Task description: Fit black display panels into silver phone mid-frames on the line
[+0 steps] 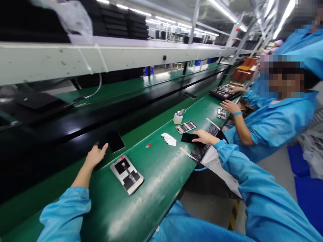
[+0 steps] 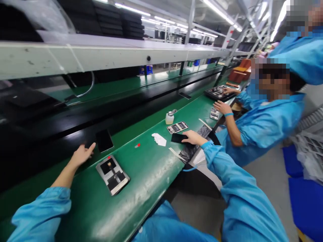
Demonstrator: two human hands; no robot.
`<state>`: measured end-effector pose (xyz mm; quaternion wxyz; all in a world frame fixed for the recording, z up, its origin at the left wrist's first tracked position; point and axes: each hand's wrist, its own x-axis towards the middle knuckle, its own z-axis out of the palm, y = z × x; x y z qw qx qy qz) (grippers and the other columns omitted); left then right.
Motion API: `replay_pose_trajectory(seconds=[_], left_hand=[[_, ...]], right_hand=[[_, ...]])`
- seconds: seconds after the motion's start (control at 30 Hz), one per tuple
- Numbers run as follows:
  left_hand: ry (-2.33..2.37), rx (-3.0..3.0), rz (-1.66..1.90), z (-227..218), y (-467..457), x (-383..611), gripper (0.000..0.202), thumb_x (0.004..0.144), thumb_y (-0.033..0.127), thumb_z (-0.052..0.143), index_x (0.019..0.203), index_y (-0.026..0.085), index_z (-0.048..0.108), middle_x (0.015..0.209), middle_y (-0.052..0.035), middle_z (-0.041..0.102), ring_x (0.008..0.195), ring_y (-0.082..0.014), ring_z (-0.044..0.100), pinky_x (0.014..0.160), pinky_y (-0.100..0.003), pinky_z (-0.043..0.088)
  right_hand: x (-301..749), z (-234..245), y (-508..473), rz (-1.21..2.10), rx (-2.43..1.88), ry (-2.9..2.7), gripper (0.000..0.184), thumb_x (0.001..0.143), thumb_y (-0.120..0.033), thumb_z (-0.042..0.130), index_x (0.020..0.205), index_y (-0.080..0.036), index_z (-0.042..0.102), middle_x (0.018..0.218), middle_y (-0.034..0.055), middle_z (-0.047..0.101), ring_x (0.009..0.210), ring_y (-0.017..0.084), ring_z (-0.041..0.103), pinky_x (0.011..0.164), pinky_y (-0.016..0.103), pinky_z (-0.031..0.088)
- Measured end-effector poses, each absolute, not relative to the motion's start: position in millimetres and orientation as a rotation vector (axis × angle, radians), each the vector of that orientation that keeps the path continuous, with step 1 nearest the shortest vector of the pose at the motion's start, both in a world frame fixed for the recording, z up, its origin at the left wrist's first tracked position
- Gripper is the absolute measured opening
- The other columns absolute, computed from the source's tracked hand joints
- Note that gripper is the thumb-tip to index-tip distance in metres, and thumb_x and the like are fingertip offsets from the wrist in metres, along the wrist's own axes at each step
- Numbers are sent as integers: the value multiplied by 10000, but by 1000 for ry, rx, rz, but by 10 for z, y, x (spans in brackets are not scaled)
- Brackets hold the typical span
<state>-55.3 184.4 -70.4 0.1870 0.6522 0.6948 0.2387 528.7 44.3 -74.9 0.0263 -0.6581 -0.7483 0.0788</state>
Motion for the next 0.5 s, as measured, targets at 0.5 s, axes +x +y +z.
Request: replay_pose_trajectory(seconds=[0.5], left_hand=[[1103, 1301, 956, -809, 407, -205, 1010, 720, 936, 845, 1333, 143, 724, 921, -117, 817, 729, -217, 739, 642, -293, 554]], right_hand=[[2251, -1097, 683, -191, -362, -2313, 343, 1151, -148, 528, 1244, -281, 831, 1379, 111, 841, 1371, 270, 759, 1102, 505, 611]])
